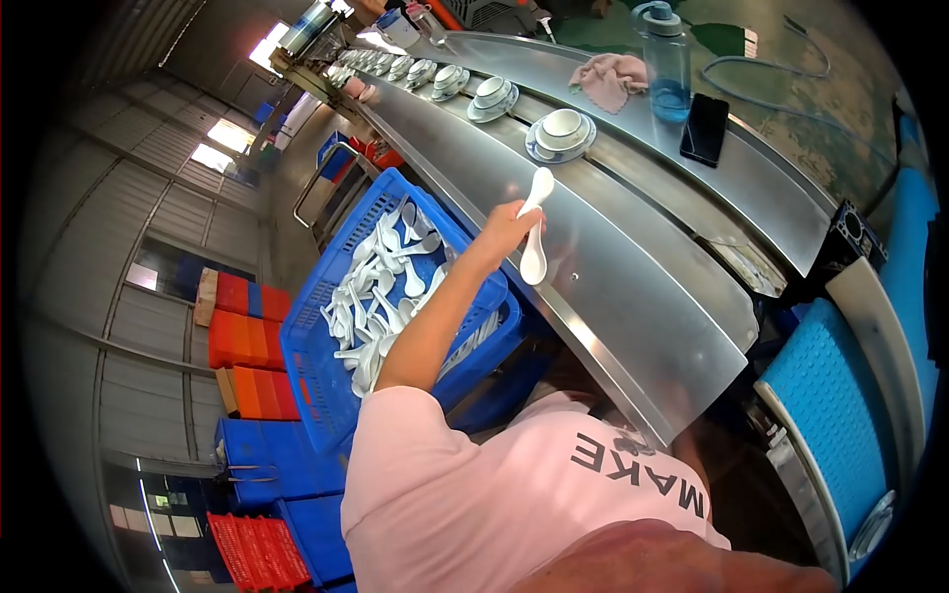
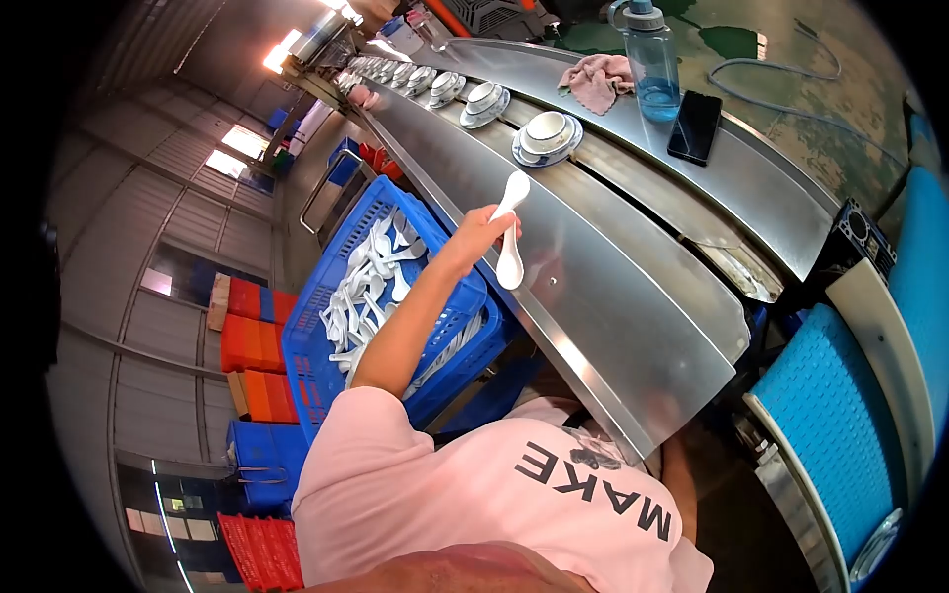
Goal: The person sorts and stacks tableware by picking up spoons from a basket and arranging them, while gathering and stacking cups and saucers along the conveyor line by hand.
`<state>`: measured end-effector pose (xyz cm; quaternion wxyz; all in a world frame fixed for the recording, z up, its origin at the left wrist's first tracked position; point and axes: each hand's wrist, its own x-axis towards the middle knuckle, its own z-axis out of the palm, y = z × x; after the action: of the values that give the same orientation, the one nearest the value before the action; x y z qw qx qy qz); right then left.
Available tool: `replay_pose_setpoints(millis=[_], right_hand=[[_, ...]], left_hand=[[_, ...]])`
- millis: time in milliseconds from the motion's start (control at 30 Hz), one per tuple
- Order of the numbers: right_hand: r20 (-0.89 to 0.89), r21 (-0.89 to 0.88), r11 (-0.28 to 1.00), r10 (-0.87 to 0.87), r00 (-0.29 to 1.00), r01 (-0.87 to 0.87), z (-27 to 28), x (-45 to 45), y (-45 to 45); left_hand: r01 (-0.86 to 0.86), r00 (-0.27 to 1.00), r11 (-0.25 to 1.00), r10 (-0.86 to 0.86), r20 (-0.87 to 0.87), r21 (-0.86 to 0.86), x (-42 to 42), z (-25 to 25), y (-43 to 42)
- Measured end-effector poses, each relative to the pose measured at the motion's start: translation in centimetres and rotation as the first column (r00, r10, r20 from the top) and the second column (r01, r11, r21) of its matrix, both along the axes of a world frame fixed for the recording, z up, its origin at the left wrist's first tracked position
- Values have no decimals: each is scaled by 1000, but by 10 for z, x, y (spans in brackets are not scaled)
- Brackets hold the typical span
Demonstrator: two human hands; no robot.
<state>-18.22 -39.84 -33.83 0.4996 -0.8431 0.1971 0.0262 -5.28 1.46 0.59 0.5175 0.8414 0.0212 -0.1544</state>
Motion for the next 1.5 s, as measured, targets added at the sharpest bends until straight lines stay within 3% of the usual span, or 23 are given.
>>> replay_pose_setpoints(millis=[267, 367, 433, 467, 600, 667, 700, 733, 767, 800, 867, 900, 933, 1000, 1033, 1067, 1133, 1167, 1267, 1333, 1400, 1467, 1500], right_hand=[[-67, -7, 1000, -8, 998, 7, -8, -59, 21], [-184, -33, 993, 110, 977, -117, -6, -122, 55], [-155, 19, 970, 243, 957, -243, 39, -145, 70], [-115, 55, 950, 313, 943, -309, 109, -154, 60], [115, 371, 898, 208, 971, -236, 287, -191, 6], [153, 360, 932, -103, 983, 41, 336, -233, -34], [198, 188, 941, -316, 928, 280, 339, -251, -64], [251, -13, 757, -629, 735, 653, 352, -260, -89], [461, -272, 573, -628, 627, 773, 339, -274, -133], [517, -554, 231, -658, 548, 800, 330, -286, -175], [557, -672, 66, -612, 562, 738, 288, -336, -268], [241, -688, 253, -804, 543, 680, 276, -355, -306], [177, -389, 365, -872, 457, 846, 261, -369, -327], [-142, -347, 750, -635, 759, 563, 256, -380, -366], [1, -429, 825, -406, 914, 368, 238, -378, -383], [48, -462, 835, -314, 948, 300, 221, -381, -404], [-49, -434, 750, -573, 818, 499, 222, -355, -387], [105, -103, 642, -753, 650, 760, 242, -314, -321], [321, 314, 762, -646, 692, 566, 230, -240, -258], [444, 280, 875, -483, 754, 396, 237, -164, -195], [347, 252, 861, -507, 789, 442, 263, -69, -109], [360, 151, 940, -341, 868, 307, 276, 18, -41], [407, 252, 952, -268, 873, 175, 274, 56, -14]], left_hand=[[-140, 990, 968, 137, -28, -207, -20, -42, -24], [-161, 987, 936, 160, -28, -314, -13, -48, -27], [-180, 982, 944, 187, 1, -276, -2, -67, -16], [-189, 979, 932, 204, 16, -309, 4, -80, -6], [-182, 972, 968, 204, 116, -174, -1, -89, -16], [-172, 968, 977, 191, 161, -126, -15, -81, -20], [-164, 968, 980, 183, 173, -114, -18, -82, -22], [-158, 967, 983, 174, 188, -98, -18, -81, -22], [-149, 965, 985, 164, 204, -86, -18, -81, -26], [-162, 969, 984, 174, 178, -80, -20, -77, -32], [-135, 978, 973, 161, 135, -187, -15, -83, -26], [-200, 970, 921, 235, 65, -334, -10, -95, -18], [-239, 963, 859, 270, 3, -453, -22, -78, -33], [-299, 947, 834, 319, -36, -465, -18, -81, -21], [-340, 933, 814, 353, -64, -471, -19, -72, -23], [-355, 926, 796, 371, -68, -490, -12, -82, -11], [-354, 921, 770, 386, -53, -531, -8, -84, -8], [-373, 911, 744, 408, -64, -554, -8, -85, -8], [-414, 887, 655, 447, -118, -633, -2, -81, -11], [-425, 874, 621, 470, -120, -658, 9, -85, -10], [-421, 868, 593, 483, -116, -687, 16, -80, -14], [-442, 849, 576, 516, -114, -687, 27, -81, -13], [-429, 865, 601, 488, -115, -674, 33, -82, -9]])
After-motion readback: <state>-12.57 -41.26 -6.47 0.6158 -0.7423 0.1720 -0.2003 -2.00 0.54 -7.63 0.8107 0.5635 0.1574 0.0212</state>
